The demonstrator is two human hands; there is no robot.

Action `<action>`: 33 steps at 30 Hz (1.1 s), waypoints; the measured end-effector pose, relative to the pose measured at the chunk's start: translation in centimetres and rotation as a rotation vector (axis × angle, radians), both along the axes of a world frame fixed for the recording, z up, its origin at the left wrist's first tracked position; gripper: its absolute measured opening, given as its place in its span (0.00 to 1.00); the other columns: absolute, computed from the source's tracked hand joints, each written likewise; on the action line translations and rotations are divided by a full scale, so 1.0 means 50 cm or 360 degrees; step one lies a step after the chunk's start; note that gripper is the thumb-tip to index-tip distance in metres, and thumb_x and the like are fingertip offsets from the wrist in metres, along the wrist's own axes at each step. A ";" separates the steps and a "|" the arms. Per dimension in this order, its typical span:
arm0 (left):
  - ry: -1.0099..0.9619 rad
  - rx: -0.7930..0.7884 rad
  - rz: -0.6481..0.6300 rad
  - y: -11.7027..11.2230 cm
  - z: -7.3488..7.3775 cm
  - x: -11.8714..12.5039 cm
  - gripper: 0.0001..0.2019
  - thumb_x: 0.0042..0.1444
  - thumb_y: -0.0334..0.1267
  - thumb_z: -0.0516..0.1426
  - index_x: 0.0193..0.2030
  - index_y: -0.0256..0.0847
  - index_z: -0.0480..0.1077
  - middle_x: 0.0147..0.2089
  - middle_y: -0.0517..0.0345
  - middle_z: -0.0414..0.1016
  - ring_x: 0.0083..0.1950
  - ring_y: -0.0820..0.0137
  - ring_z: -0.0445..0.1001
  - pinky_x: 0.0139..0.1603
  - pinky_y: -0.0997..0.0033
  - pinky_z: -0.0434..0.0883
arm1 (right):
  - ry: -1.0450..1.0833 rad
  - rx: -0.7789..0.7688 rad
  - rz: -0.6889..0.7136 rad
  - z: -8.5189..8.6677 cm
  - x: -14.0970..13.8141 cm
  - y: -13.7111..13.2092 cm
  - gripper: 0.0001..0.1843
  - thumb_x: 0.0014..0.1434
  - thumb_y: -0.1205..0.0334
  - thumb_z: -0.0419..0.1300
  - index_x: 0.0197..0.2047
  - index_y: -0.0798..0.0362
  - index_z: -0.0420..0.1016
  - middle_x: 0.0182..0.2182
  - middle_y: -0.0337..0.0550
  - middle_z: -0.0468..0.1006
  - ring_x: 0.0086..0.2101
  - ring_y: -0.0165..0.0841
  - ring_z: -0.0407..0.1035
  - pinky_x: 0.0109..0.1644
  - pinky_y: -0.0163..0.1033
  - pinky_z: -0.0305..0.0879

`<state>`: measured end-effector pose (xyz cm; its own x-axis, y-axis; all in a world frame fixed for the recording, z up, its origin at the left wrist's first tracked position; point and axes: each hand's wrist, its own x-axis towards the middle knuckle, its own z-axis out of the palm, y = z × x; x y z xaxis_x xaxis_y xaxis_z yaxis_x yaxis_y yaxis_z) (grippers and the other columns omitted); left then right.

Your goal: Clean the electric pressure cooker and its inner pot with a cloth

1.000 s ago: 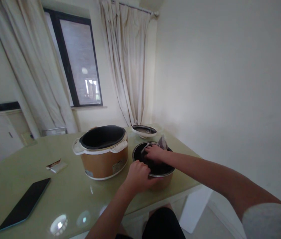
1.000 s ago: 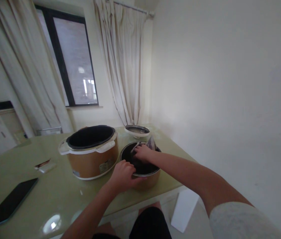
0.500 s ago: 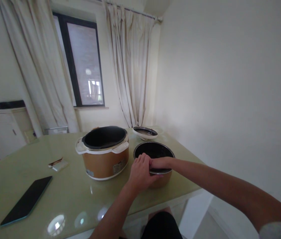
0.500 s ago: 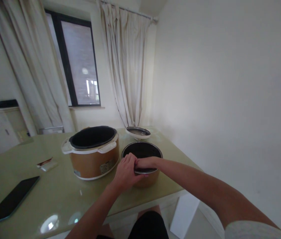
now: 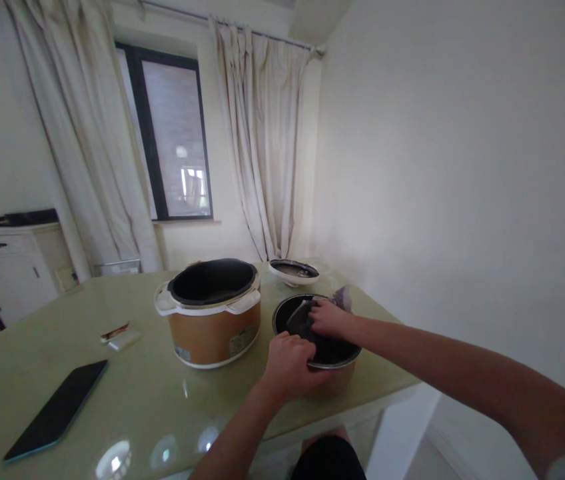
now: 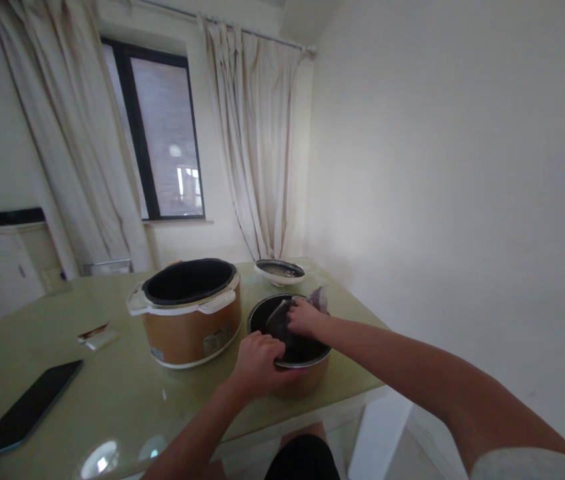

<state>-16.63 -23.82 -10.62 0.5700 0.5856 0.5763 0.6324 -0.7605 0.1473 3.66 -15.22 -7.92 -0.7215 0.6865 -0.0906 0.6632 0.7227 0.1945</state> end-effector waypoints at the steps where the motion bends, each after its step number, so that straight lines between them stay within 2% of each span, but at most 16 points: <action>1: -0.0012 0.0011 0.0001 0.000 -0.003 0.002 0.25 0.53 0.64 0.66 0.24 0.43 0.73 0.27 0.58 0.80 0.32 0.65 0.78 0.37 0.63 0.60 | -0.0065 0.0057 0.0110 0.001 -0.011 0.005 0.10 0.60 0.74 0.63 0.29 0.54 0.79 0.39 0.51 0.83 0.46 0.45 0.73 0.57 0.52 0.62; 5: -0.0033 0.0043 0.0005 0.002 -0.009 0.006 0.25 0.52 0.64 0.66 0.23 0.43 0.74 0.27 0.58 0.81 0.31 0.66 0.78 0.36 0.64 0.60 | -0.0298 0.0213 0.0874 -0.001 -0.062 0.031 0.08 0.67 0.66 0.63 0.34 0.54 0.81 0.46 0.50 0.83 0.50 0.41 0.72 0.56 0.46 0.64; 6: -0.0028 0.0039 0.0004 0.001 -0.009 0.005 0.25 0.52 0.64 0.66 0.23 0.43 0.74 0.27 0.57 0.81 0.31 0.66 0.78 0.36 0.64 0.60 | -0.0299 0.0244 0.0962 -0.004 -0.069 0.035 0.08 0.68 0.65 0.62 0.36 0.54 0.81 0.47 0.50 0.83 0.50 0.41 0.73 0.55 0.46 0.64; 8: -0.0015 0.0017 0.0025 -0.003 -0.005 0.003 0.26 0.53 0.65 0.66 0.24 0.42 0.74 0.27 0.56 0.81 0.32 0.65 0.78 0.37 0.63 0.61 | -0.0232 0.0259 0.0785 -0.008 -0.067 0.034 0.06 0.66 0.64 0.63 0.39 0.52 0.82 0.48 0.50 0.83 0.48 0.41 0.74 0.52 0.46 0.67; 9: -0.0008 0.0002 0.0045 -0.006 -0.003 0.002 0.26 0.53 0.65 0.65 0.24 0.42 0.74 0.27 0.55 0.80 0.32 0.64 0.78 0.37 0.63 0.61 | -0.0209 0.0227 0.0577 -0.008 -0.059 0.028 0.05 0.64 0.65 0.65 0.42 0.51 0.83 0.48 0.50 0.83 0.46 0.41 0.75 0.50 0.46 0.68; 10: -0.0003 -0.0012 0.0071 -0.009 0.000 0.001 0.26 0.54 0.66 0.65 0.25 0.42 0.75 0.27 0.54 0.80 0.33 0.63 0.79 0.37 0.63 0.61 | -0.0202 0.0163 0.0344 -0.005 -0.048 0.019 0.09 0.60 0.66 0.67 0.44 0.50 0.83 0.47 0.50 0.83 0.44 0.42 0.76 0.47 0.46 0.69; 13: -0.0001 -0.0058 0.0123 -0.018 0.005 -0.002 0.26 0.57 0.64 0.63 0.25 0.42 0.73 0.28 0.53 0.80 0.34 0.62 0.78 0.38 0.61 0.61 | -0.0222 -0.0144 -0.0242 0.020 -0.015 -0.024 0.23 0.51 0.68 0.69 0.51 0.46 0.84 0.39 0.48 0.83 0.39 0.46 0.78 0.42 0.46 0.70; 15: -0.0016 -0.0082 0.0114 -0.023 0.006 -0.002 0.25 0.57 0.63 0.63 0.25 0.43 0.72 0.28 0.54 0.78 0.34 0.62 0.78 0.38 0.61 0.62 | -0.0185 -0.0435 -0.0412 0.042 -0.007 -0.055 0.23 0.50 0.68 0.67 0.50 0.45 0.84 0.34 0.45 0.81 0.38 0.47 0.78 0.42 0.48 0.71; 18: -0.0124 -0.0020 0.0134 -0.030 0.010 0.003 0.24 0.55 0.64 0.65 0.32 0.43 0.72 0.34 0.53 0.78 0.39 0.59 0.77 0.41 0.59 0.66 | 0.0106 -0.0953 -0.0487 0.056 -0.025 -0.084 0.16 0.50 0.68 0.62 0.43 0.49 0.83 0.31 0.41 0.78 0.35 0.43 0.76 0.44 0.49 0.73; 20: -0.0277 0.0076 0.0169 -0.035 0.011 0.009 0.26 0.52 0.64 0.67 0.41 0.42 0.73 0.43 0.49 0.78 0.46 0.55 0.76 0.47 0.55 0.70 | 0.0522 -0.1213 -0.0513 0.047 -0.049 -0.088 0.11 0.50 0.69 0.61 0.38 0.53 0.80 0.33 0.41 0.78 0.37 0.41 0.74 0.46 0.48 0.74; 22: -0.0422 0.0167 0.0185 -0.036 0.010 0.015 0.32 0.49 0.63 0.69 0.51 0.41 0.72 0.53 0.45 0.76 0.54 0.52 0.74 0.56 0.51 0.71 | 0.0983 -0.1331 -0.0492 0.030 -0.073 -0.084 0.08 0.51 0.69 0.60 0.36 0.53 0.78 0.37 0.42 0.78 0.41 0.39 0.73 0.52 0.48 0.73; 24: -0.0487 0.0229 0.0179 -0.032 0.007 0.017 0.37 0.49 0.60 0.71 0.59 0.41 0.69 0.61 0.43 0.73 0.60 0.50 0.72 0.62 0.48 0.69 | 0.1261 -0.1350 -0.0428 0.017 -0.087 -0.076 0.08 0.54 0.68 0.59 0.38 0.53 0.78 0.42 0.43 0.77 0.47 0.39 0.72 0.60 0.47 0.70; 26: -0.0478 0.0251 0.0185 -0.025 0.002 0.014 0.40 0.49 0.58 0.71 0.63 0.42 0.66 0.64 0.42 0.71 0.63 0.48 0.71 0.64 0.46 0.69 | 0.1305 -0.1349 -0.0403 0.017 -0.087 -0.067 0.09 0.56 0.66 0.60 0.40 0.53 0.79 0.44 0.43 0.78 0.49 0.38 0.71 0.64 0.46 0.66; 28: -0.0453 0.0242 0.0198 -0.019 -0.001 0.009 0.42 0.48 0.58 0.72 0.66 0.43 0.65 0.66 0.42 0.70 0.65 0.47 0.70 0.64 0.46 0.70 | 0.1238 -0.1408 -0.0397 0.034 -0.075 -0.059 0.10 0.55 0.63 0.63 0.41 0.53 0.81 0.42 0.41 0.79 0.48 0.38 0.71 0.63 0.45 0.67; 31: -0.0448 0.0220 0.0209 -0.012 -0.003 0.000 0.46 0.48 0.59 0.71 0.70 0.43 0.61 0.69 0.40 0.67 0.67 0.46 0.69 0.65 0.44 0.71 | 0.1020 -0.1481 -0.0479 0.085 -0.050 -0.054 0.10 0.50 0.61 0.68 0.38 0.53 0.83 0.33 0.37 0.79 0.40 0.37 0.72 0.54 0.43 0.70; 33: -0.0469 0.0217 0.0183 -0.009 -0.006 -0.004 0.52 0.47 0.60 0.72 0.73 0.41 0.57 0.70 0.38 0.65 0.69 0.45 0.67 0.67 0.42 0.70 | 0.1019 -0.1440 -0.0542 0.120 -0.044 -0.058 0.10 0.50 0.60 0.68 0.37 0.53 0.84 0.30 0.36 0.78 0.37 0.35 0.72 0.50 0.41 0.71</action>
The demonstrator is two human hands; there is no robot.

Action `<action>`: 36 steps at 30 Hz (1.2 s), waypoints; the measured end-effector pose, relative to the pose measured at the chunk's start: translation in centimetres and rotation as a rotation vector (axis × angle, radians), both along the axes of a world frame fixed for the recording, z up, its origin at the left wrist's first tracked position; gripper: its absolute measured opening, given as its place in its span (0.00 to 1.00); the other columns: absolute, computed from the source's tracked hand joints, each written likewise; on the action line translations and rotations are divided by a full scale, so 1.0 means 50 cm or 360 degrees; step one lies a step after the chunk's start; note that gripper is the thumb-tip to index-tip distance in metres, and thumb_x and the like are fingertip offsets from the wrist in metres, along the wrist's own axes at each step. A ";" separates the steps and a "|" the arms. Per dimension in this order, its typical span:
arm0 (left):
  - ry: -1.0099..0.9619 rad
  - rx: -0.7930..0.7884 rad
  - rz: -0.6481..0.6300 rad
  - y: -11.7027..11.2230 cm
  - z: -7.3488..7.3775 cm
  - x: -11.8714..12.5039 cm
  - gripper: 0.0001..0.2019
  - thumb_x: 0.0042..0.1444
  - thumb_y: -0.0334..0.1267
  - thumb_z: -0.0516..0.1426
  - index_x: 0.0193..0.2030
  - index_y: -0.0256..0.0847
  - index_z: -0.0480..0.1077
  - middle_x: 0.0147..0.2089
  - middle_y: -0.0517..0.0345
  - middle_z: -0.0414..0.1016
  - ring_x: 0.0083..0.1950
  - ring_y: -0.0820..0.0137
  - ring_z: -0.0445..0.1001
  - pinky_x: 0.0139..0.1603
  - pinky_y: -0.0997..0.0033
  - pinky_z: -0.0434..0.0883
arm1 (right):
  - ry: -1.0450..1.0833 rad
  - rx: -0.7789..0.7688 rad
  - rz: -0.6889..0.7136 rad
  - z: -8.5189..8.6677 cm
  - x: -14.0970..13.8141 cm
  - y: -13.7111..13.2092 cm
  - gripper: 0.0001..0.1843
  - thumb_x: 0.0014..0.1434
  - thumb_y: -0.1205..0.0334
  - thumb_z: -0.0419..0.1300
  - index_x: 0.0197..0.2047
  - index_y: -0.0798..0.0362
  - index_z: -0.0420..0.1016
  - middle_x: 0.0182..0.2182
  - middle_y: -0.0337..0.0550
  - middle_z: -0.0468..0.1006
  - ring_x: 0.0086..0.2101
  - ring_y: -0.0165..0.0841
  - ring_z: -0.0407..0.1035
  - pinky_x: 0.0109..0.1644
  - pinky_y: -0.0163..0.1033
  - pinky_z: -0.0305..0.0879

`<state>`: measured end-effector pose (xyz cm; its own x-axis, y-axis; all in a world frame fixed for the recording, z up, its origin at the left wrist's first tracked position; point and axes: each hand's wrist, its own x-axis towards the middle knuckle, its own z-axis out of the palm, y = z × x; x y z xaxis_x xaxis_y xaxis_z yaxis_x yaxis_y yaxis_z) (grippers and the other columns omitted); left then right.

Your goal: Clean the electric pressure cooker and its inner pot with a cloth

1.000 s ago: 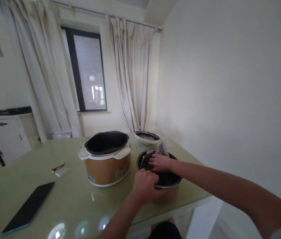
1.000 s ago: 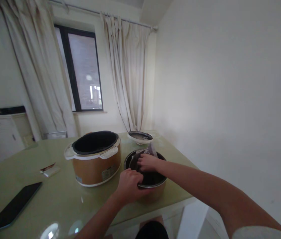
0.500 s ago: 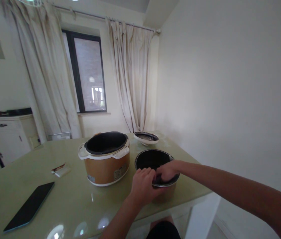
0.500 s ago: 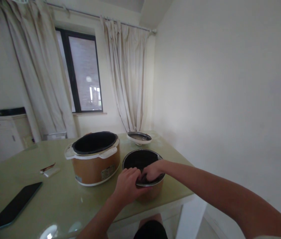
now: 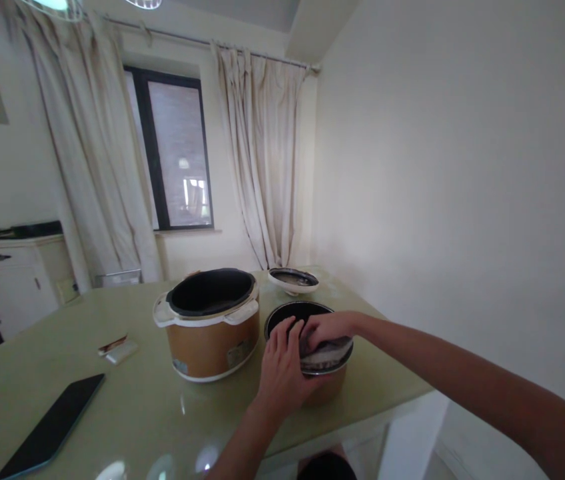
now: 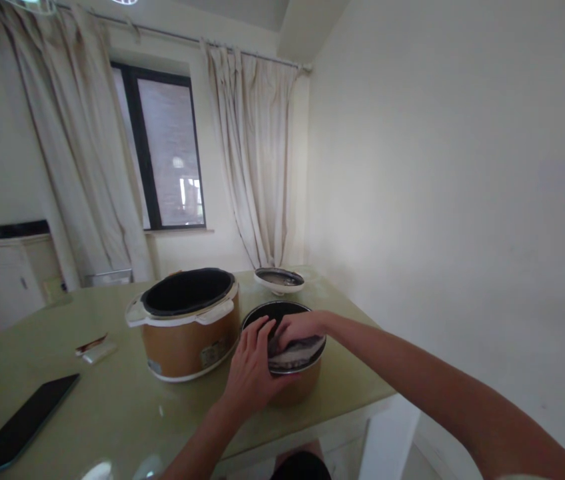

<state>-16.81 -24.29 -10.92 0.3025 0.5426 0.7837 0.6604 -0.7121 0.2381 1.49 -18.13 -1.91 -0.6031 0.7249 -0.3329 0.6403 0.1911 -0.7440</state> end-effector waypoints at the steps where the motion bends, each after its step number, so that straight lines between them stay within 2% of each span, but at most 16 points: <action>1: -0.0024 0.0007 -0.0018 0.002 -0.003 -0.001 0.54 0.46 0.60 0.73 0.74 0.40 0.55 0.71 0.37 0.64 0.70 0.44 0.66 0.68 0.41 0.69 | 0.0068 0.0038 -0.0044 0.013 -0.001 -0.006 0.10 0.52 0.60 0.68 0.38 0.53 0.85 0.32 0.37 0.79 0.38 0.35 0.72 0.49 0.41 0.71; 3: -0.0113 0.0028 -0.0034 0.006 -0.011 -0.003 0.59 0.45 0.60 0.73 0.76 0.39 0.49 0.72 0.34 0.61 0.72 0.43 0.63 0.70 0.39 0.68 | 0.0315 0.0172 -0.0091 0.029 -0.010 -0.025 0.13 0.55 0.57 0.66 0.43 0.52 0.85 0.39 0.39 0.81 0.42 0.36 0.74 0.53 0.41 0.71; 5: -0.0215 0.0043 -0.0034 0.012 -0.021 -0.007 0.62 0.46 0.58 0.74 0.78 0.39 0.44 0.73 0.30 0.58 0.74 0.42 0.61 0.70 0.36 0.67 | 0.0475 0.0349 -0.0040 0.031 -0.018 -0.049 0.20 0.58 0.55 0.67 0.53 0.50 0.82 0.49 0.41 0.81 0.50 0.38 0.73 0.60 0.44 0.68; 8: -0.0237 0.0015 -0.0104 0.021 -0.032 -0.021 0.63 0.48 0.55 0.73 0.79 0.39 0.39 0.74 0.28 0.56 0.75 0.40 0.60 0.69 0.33 0.68 | 0.0351 0.0565 0.0106 0.033 -0.014 -0.080 0.33 0.55 0.48 0.73 0.61 0.50 0.77 0.55 0.44 0.79 0.55 0.41 0.72 0.63 0.46 0.66; 10: -0.0201 -0.0041 -0.0167 0.025 -0.035 -0.032 0.62 0.50 0.54 0.73 0.79 0.39 0.38 0.74 0.28 0.57 0.75 0.41 0.61 0.69 0.34 0.67 | 0.0162 0.0647 0.0162 0.049 0.002 -0.091 0.36 0.51 0.45 0.76 0.60 0.50 0.78 0.53 0.44 0.80 0.53 0.43 0.73 0.60 0.45 0.67; 12: -0.0173 -0.0106 -0.0205 0.027 -0.032 -0.039 0.61 0.50 0.55 0.72 0.79 0.39 0.39 0.73 0.29 0.60 0.74 0.42 0.63 0.70 0.35 0.67 | 0.0031 0.0748 0.0115 0.079 0.022 -0.096 0.34 0.52 0.47 0.75 0.59 0.49 0.78 0.51 0.43 0.81 0.50 0.43 0.74 0.57 0.44 0.68; 16: -0.0106 -0.0282 -0.0280 0.025 -0.001 -0.046 0.63 0.40 0.59 0.75 0.78 0.43 0.48 0.73 0.34 0.64 0.73 0.41 0.65 0.70 0.36 0.66 | -0.0050 0.0847 -0.0233 0.144 0.046 -0.100 0.30 0.60 0.49 0.70 0.62 0.50 0.74 0.42 0.42 0.82 0.42 0.39 0.75 0.47 0.41 0.69; 19: -0.0133 -0.0487 -0.0425 0.023 0.033 -0.044 0.66 0.37 0.57 0.77 0.79 0.43 0.48 0.75 0.35 0.62 0.73 0.43 0.65 0.71 0.40 0.66 | -0.0069 0.0822 -0.0395 0.166 0.043 -0.103 0.26 0.63 0.48 0.67 0.60 0.51 0.73 0.37 0.41 0.80 0.37 0.36 0.74 0.41 0.38 0.67; 21: -0.0212 -0.0600 -0.0489 0.025 0.053 -0.038 0.62 0.44 0.51 0.75 0.79 0.42 0.46 0.76 0.36 0.60 0.74 0.46 0.65 0.72 0.44 0.65 | -0.0038 0.0846 -0.0483 0.170 0.037 -0.103 0.24 0.64 0.47 0.66 0.58 0.51 0.74 0.36 0.40 0.80 0.37 0.35 0.73 0.40 0.37 0.66; 24: -0.0340 -0.0658 -0.0467 0.036 0.074 -0.032 0.44 0.55 0.34 0.64 0.77 0.43 0.52 0.74 0.41 0.65 0.74 0.53 0.66 0.73 0.48 0.64 | 0.0024 0.0878 -0.0544 0.173 0.034 -0.103 0.27 0.63 0.42 0.66 0.58 0.50 0.74 0.38 0.41 0.80 0.39 0.36 0.74 0.42 0.38 0.67; 26: -0.0405 -0.0696 -0.0436 0.048 0.084 -0.033 0.36 0.55 0.26 0.57 0.72 0.43 0.60 0.68 0.44 0.73 0.68 0.56 0.72 0.69 0.51 0.67 | -0.0054 0.0971 -0.0460 0.172 0.038 -0.107 0.33 0.62 0.38 0.66 0.61 0.50 0.72 0.42 0.44 0.81 0.42 0.40 0.75 0.46 0.41 0.68; 28: -0.0451 -0.0731 -0.0417 0.059 0.095 -0.039 0.31 0.53 0.23 0.54 0.66 0.43 0.67 0.60 0.47 0.79 0.61 0.58 0.77 0.63 0.55 0.71 | -0.0269 0.1150 -0.0318 0.168 0.046 -0.114 0.44 0.54 0.36 0.71 0.66 0.50 0.70 0.50 0.50 0.80 0.48 0.46 0.75 0.51 0.45 0.69; 30: -0.0471 -0.0736 -0.0402 0.066 0.107 -0.045 0.28 0.53 0.23 0.53 0.61 0.43 0.70 0.56 0.50 0.81 0.56 0.59 0.79 0.59 0.57 0.72 | -0.0503 0.1280 -0.0165 0.159 0.058 -0.122 0.55 0.44 0.39 0.77 0.71 0.49 0.65 0.58 0.54 0.76 0.53 0.51 0.74 0.56 0.48 0.68; 32: -0.0462 -0.0727 -0.0395 0.072 0.117 -0.049 0.27 0.53 0.23 0.52 0.59 0.43 0.71 0.54 0.51 0.82 0.55 0.59 0.79 0.58 0.58 0.72 | -0.0677 0.1301 -0.0045 0.150 0.072 -0.128 0.60 0.41 0.48 0.79 0.74 0.46 0.61 0.61 0.54 0.73 0.54 0.52 0.74 0.56 0.47 0.68; 34: -0.0436 -0.0714 -0.0406 0.076 0.121 -0.050 0.27 0.52 0.23 0.51 0.59 0.43 0.72 0.54 0.51 0.81 0.56 0.60 0.78 0.60 0.57 0.71 | -0.0790 0.1289 0.0010 0.145 0.089 -0.129 0.56 0.45 0.57 0.75 0.75 0.45 0.58 0.61 0.53 0.73 0.52 0.50 0.76 0.53 0.45 0.69; 36: -0.0443 -0.0719 -0.0463 0.081 0.121 -0.048 0.28 0.51 0.22 0.51 0.58 0.42 0.72 0.56 0.50 0.81 0.58 0.60 0.76 0.63 0.56 0.69 | -0.0818 0.1305 -0.0024 0.147 0.109 -0.126 0.50 0.49 0.63 0.70 0.74 0.45 0.60 0.60 0.52 0.75 0.50 0.48 0.76 0.51 0.43 0.68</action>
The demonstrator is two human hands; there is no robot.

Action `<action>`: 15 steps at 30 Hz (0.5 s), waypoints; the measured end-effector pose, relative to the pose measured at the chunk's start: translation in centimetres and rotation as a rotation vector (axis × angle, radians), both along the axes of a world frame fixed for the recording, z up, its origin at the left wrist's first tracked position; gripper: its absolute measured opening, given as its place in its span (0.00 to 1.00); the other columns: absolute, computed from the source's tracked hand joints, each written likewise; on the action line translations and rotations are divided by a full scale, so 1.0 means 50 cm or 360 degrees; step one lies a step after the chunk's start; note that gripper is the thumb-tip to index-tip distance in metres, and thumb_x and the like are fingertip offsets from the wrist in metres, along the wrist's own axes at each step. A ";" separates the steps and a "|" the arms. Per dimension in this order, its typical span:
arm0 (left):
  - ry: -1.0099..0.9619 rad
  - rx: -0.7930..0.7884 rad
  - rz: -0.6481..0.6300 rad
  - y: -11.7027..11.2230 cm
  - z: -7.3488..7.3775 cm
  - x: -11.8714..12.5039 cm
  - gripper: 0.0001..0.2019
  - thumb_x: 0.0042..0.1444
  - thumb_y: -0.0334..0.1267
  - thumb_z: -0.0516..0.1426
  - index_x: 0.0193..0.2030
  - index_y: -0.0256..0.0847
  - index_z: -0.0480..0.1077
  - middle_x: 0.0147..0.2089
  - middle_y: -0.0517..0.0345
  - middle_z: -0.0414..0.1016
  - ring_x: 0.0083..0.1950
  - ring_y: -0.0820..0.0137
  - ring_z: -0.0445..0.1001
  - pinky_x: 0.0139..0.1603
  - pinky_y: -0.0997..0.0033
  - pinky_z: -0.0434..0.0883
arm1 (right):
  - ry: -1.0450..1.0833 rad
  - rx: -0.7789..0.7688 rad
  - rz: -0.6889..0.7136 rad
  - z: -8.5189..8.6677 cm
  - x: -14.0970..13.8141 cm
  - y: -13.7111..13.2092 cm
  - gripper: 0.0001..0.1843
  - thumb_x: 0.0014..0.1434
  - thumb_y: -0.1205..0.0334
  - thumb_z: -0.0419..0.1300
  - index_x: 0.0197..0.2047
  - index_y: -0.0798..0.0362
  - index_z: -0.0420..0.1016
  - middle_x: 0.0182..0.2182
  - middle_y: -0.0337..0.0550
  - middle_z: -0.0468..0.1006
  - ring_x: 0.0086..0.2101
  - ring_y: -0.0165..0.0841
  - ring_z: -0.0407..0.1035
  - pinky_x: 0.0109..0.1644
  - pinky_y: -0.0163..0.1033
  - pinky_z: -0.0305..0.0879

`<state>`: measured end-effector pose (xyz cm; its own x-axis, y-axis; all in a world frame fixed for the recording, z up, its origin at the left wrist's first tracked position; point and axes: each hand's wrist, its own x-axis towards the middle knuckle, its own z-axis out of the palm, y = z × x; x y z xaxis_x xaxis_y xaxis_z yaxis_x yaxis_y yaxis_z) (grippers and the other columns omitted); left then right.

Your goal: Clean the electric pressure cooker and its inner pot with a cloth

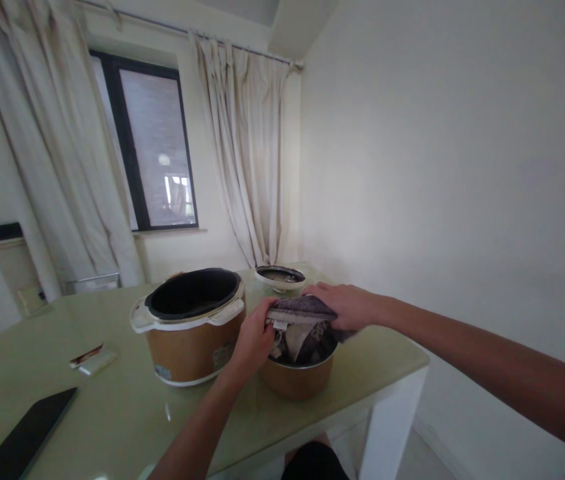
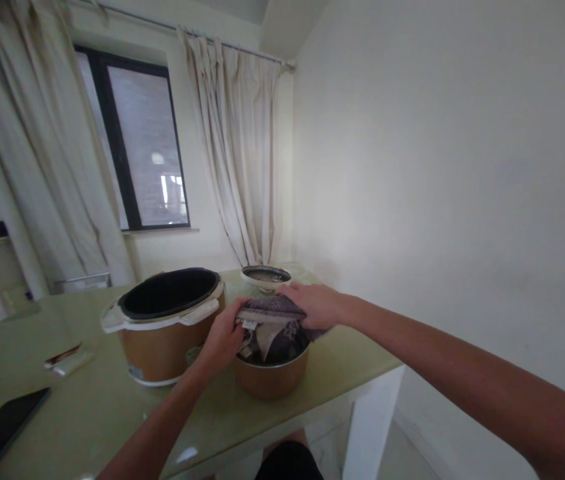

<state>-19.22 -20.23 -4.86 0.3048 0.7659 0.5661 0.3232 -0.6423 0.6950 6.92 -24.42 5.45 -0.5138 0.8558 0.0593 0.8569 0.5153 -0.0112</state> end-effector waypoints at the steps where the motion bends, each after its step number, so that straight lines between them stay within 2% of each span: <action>1: -0.0046 -0.0038 -0.0044 0.002 0.000 0.001 0.28 0.50 0.23 0.51 0.58 0.42 0.72 0.56 0.50 0.80 0.59 0.60 0.76 0.65 0.55 0.68 | 0.0027 0.0014 -0.0024 0.003 0.010 0.003 0.47 0.50 0.64 0.68 0.72 0.46 0.61 0.59 0.51 0.76 0.50 0.47 0.76 0.51 0.43 0.68; 2: -0.0126 -0.0127 -0.0093 0.004 0.000 0.002 0.27 0.51 0.23 0.52 0.58 0.41 0.72 0.56 0.49 0.80 0.59 0.60 0.76 0.65 0.55 0.69 | 0.0058 0.0025 -0.0044 0.007 0.020 0.006 0.45 0.51 0.64 0.68 0.71 0.46 0.62 0.58 0.51 0.77 0.50 0.47 0.76 0.51 0.42 0.67; 4: -0.0379 -0.0460 -0.0246 0.005 0.003 0.001 0.26 0.53 0.27 0.56 0.60 0.41 0.71 0.56 0.49 0.80 0.57 0.60 0.78 0.62 0.55 0.72 | 0.0076 0.0071 -0.0077 0.014 0.040 0.011 0.45 0.50 0.64 0.69 0.70 0.47 0.63 0.57 0.50 0.78 0.50 0.46 0.75 0.51 0.42 0.67; 7: -0.0772 -0.1017 -0.0637 -0.005 0.014 -0.003 0.32 0.55 0.38 0.65 0.67 0.43 0.65 0.57 0.48 0.80 0.55 0.58 0.80 0.58 0.56 0.76 | -0.0053 0.0265 -0.0074 0.020 0.060 0.010 0.39 0.54 0.67 0.66 0.69 0.46 0.66 0.56 0.50 0.77 0.52 0.45 0.73 0.53 0.42 0.67; 10: -0.0865 -0.1258 -0.1023 -0.018 0.027 -0.005 0.37 0.52 0.51 0.71 0.66 0.43 0.68 0.59 0.44 0.80 0.59 0.54 0.79 0.60 0.55 0.75 | -0.0221 0.0496 -0.0067 0.016 0.066 0.002 0.32 0.60 0.69 0.61 0.67 0.47 0.68 0.53 0.51 0.76 0.53 0.44 0.71 0.55 0.44 0.67; 13: -0.0773 -0.1497 -0.1118 -0.020 0.034 0.005 0.36 0.52 0.65 0.68 0.60 0.42 0.73 0.57 0.43 0.82 0.57 0.52 0.81 0.57 0.53 0.76 | -0.0300 0.0641 -0.0104 0.010 0.062 -0.002 0.29 0.63 0.70 0.59 0.67 0.50 0.68 0.53 0.54 0.75 0.53 0.45 0.70 0.55 0.47 0.67; 15: -0.0683 -0.1685 -0.1055 -0.012 0.036 0.017 0.35 0.54 0.67 0.64 0.57 0.40 0.74 0.53 0.42 0.83 0.53 0.52 0.82 0.52 0.54 0.77 | -0.0329 0.0675 -0.0090 0.006 0.059 -0.002 0.27 0.64 0.70 0.59 0.66 0.50 0.69 0.53 0.55 0.74 0.53 0.46 0.70 0.56 0.48 0.67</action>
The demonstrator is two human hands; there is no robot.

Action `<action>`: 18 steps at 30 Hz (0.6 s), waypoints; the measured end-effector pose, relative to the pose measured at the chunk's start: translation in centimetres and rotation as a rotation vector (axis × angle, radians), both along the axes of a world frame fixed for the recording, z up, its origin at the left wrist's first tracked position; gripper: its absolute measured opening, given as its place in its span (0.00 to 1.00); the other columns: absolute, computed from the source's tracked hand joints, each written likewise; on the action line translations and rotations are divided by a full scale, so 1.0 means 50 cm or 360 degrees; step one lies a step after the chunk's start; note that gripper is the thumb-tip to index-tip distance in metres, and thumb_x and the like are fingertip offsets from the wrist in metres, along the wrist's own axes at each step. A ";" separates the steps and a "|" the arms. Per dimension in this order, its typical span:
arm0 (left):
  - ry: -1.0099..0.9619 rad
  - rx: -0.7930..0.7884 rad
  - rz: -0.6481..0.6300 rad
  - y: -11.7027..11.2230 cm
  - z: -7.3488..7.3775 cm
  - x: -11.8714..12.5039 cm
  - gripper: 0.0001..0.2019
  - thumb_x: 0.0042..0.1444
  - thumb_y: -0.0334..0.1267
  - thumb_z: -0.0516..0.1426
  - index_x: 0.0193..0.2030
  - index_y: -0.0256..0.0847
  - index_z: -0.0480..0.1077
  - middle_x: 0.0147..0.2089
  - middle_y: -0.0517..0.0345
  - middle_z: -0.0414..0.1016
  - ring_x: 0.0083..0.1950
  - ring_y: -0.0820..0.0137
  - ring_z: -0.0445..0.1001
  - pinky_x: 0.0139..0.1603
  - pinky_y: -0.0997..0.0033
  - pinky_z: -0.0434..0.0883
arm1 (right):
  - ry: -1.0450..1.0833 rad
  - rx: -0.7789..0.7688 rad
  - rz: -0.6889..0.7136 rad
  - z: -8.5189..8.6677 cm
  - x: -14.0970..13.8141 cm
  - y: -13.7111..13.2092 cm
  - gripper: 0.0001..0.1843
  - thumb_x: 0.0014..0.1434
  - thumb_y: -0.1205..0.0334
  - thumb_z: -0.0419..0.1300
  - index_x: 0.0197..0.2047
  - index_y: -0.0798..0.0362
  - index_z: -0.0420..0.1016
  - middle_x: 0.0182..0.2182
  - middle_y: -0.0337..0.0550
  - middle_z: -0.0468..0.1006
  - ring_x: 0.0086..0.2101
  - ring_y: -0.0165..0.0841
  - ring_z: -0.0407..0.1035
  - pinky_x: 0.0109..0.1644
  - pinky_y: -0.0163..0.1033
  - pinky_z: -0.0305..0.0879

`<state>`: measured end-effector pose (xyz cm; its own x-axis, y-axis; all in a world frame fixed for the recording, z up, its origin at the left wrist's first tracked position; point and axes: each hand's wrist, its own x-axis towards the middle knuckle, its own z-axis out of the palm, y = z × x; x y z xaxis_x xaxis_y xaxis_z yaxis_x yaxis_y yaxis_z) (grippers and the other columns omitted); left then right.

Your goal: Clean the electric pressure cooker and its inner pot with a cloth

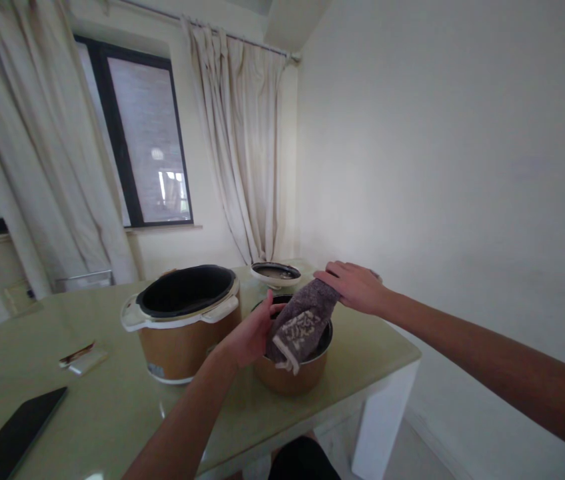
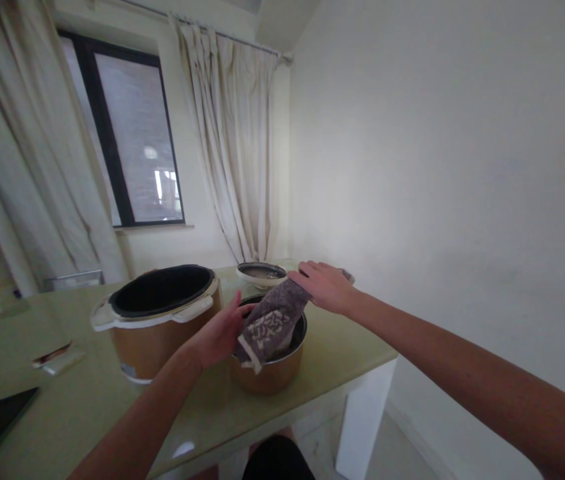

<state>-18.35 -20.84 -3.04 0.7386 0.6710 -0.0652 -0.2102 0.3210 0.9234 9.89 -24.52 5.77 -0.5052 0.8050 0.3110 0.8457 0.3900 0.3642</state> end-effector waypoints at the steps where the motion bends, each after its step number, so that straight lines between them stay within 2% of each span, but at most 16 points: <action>1: 0.0059 -0.0012 0.0054 0.006 0.002 0.007 0.33 0.54 0.64 0.65 0.56 0.40 0.74 0.52 0.43 0.83 0.51 0.53 0.82 0.50 0.55 0.77 | -0.0014 -0.0011 0.0007 -0.001 0.000 0.001 0.26 0.64 0.71 0.59 0.65 0.50 0.70 0.52 0.55 0.75 0.53 0.46 0.70 0.57 0.49 0.67; 4: 0.0124 0.0247 0.0441 0.028 0.016 0.030 0.32 0.52 0.47 0.70 0.62 0.44 0.70 0.48 0.51 0.84 0.45 0.61 0.82 0.46 0.61 0.77 | 0.0051 -0.0199 -0.0015 0.000 0.005 0.008 0.29 0.62 0.68 0.64 0.66 0.49 0.70 0.53 0.54 0.75 0.55 0.47 0.71 0.59 0.51 0.67; 6: 0.0108 0.0550 0.0627 0.041 0.038 0.044 0.34 0.54 0.40 0.67 0.68 0.48 0.65 0.48 0.55 0.83 0.43 0.64 0.81 0.45 0.62 0.77 | 0.0223 -0.0484 -0.0005 0.002 0.012 0.017 0.46 0.54 0.59 0.74 0.72 0.48 0.63 0.59 0.55 0.72 0.58 0.51 0.69 0.63 0.53 0.67; 8: 0.0104 0.0956 0.0670 0.050 0.068 0.059 0.30 0.58 0.37 0.62 0.68 0.48 0.65 0.51 0.56 0.82 0.46 0.64 0.80 0.50 0.61 0.77 | 0.0520 -0.0794 0.0134 0.004 0.016 0.033 0.68 0.42 0.49 0.81 0.79 0.47 0.50 0.69 0.57 0.63 0.65 0.54 0.63 0.68 0.55 0.63; 9: 0.0108 0.1195 0.0660 0.053 0.086 0.066 0.28 0.59 0.35 0.60 0.67 0.47 0.67 0.53 0.56 0.82 0.50 0.63 0.80 0.55 0.59 0.76 | 0.0712 -0.0918 0.0247 0.005 0.016 0.042 0.75 0.39 0.46 0.82 0.80 0.46 0.45 0.72 0.57 0.57 0.68 0.54 0.59 0.71 0.54 0.60; 10: 0.0119 0.1429 0.0622 0.054 0.104 0.073 0.26 0.59 0.33 0.59 0.65 0.46 0.69 0.55 0.55 0.81 0.54 0.62 0.79 0.61 0.58 0.74 | 0.0919 -0.1004 0.0374 0.006 0.013 0.052 0.77 0.39 0.44 0.81 0.81 0.45 0.42 0.75 0.57 0.53 0.71 0.52 0.56 0.73 0.54 0.57; 11: 0.0139 0.1639 0.0560 0.054 0.122 0.079 0.24 0.58 0.32 0.58 0.63 0.44 0.71 0.56 0.54 0.81 0.58 0.61 0.77 0.65 0.57 0.71 | 0.1123 -0.1059 0.0494 0.007 0.009 0.062 0.74 0.41 0.43 0.80 0.81 0.44 0.42 0.75 0.55 0.53 0.71 0.50 0.55 0.74 0.53 0.55; 12: 0.0165 0.1810 0.0481 0.052 0.138 0.084 0.23 0.58 0.30 0.57 0.61 0.43 0.73 0.57 0.54 0.80 0.61 0.61 0.76 0.68 0.57 0.69 | 0.1292 -0.1112 0.0586 0.007 0.003 0.072 0.68 0.45 0.43 0.79 0.79 0.44 0.47 0.74 0.53 0.57 0.70 0.47 0.57 0.73 0.53 0.56; 14: 0.0236 0.2018 0.0341 0.049 0.166 0.085 0.24 0.58 0.28 0.56 0.61 0.43 0.74 0.59 0.54 0.80 0.63 0.60 0.75 0.70 0.57 0.67 | 0.1479 -0.1275 0.0666 0.005 -0.009 0.088 0.51 0.50 0.45 0.77 0.72 0.49 0.64 0.66 0.51 0.71 0.64 0.45 0.67 0.70 0.53 0.61; 16: 0.0371 0.2113 0.0332 0.048 0.185 0.075 0.25 0.59 0.27 0.54 0.62 0.45 0.73 0.57 0.55 0.81 0.60 0.60 0.77 0.67 0.56 0.69 | 0.1530 -0.1469 0.0637 0.003 -0.016 0.098 0.37 0.52 0.45 0.75 0.60 0.54 0.76 0.53 0.48 0.81 0.53 0.43 0.75 0.63 0.51 0.69; 18: 0.0587 0.2176 0.0423 0.054 0.197 0.056 0.26 0.60 0.27 0.53 0.64 0.47 0.73 0.55 0.55 0.82 0.57 0.58 0.78 0.64 0.55 0.71 | 0.1524 -0.1532 0.0532 0.003 -0.015 0.103 0.31 0.52 0.44 0.75 0.52 0.56 0.80 0.45 0.45 0.84 0.45 0.40 0.78 0.54 0.47 0.74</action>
